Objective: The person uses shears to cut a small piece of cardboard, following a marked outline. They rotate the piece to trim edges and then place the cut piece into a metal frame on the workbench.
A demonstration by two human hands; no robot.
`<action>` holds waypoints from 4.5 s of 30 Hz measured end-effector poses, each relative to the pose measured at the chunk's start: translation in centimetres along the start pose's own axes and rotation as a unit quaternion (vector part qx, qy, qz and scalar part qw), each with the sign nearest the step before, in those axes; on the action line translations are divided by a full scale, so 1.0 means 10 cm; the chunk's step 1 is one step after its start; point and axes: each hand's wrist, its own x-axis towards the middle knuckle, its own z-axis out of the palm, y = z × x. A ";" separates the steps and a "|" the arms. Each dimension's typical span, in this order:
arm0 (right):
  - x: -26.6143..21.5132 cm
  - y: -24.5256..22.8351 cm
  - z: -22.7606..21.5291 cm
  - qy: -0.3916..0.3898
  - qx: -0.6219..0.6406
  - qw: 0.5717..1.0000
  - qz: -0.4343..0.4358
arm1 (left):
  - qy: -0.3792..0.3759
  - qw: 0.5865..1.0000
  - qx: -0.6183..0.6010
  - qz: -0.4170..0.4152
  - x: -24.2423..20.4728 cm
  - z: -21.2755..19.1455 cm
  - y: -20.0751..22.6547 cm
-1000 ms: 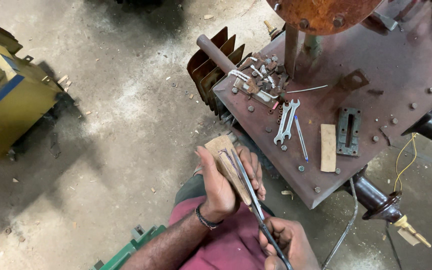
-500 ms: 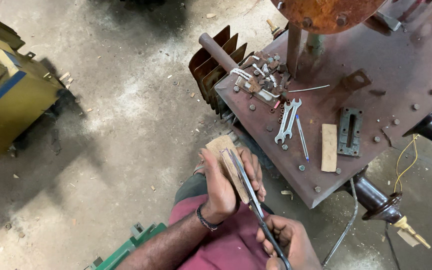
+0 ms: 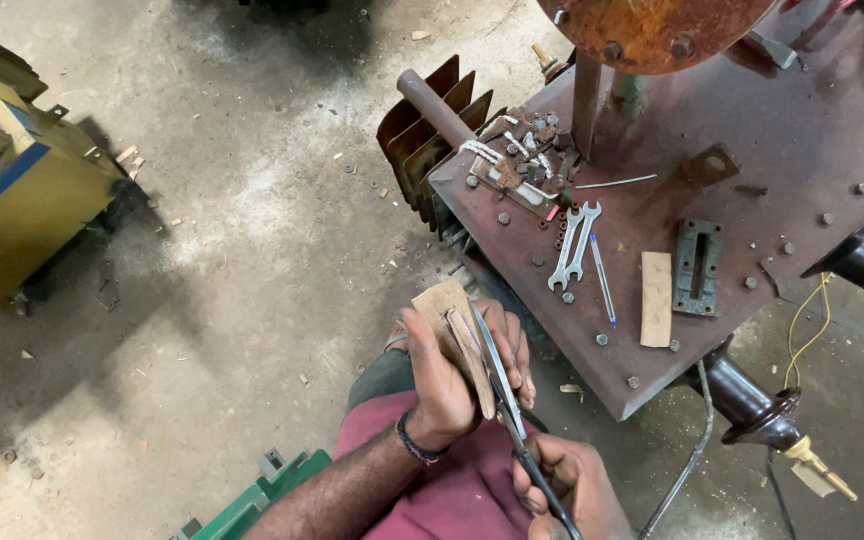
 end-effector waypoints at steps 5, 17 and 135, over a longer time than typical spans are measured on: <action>-0.03 0.04 -0.03 -0.001 0.012 1.000 0.000 | 0.000 1.000 -0.003 -0.008 -0.01 -0.02 -0.01; -0.03 0.21 -0.11 -0.011 -0.007 1.000 -0.006 | 0.015 0.999 -0.004 -0.030 -0.05 -0.07 -0.06; 1.60 -1.49 0.50 0.696 -0.004 0.630 -0.344 | -0.365 0.662 0.532 0.383 3.36 0.48 2.20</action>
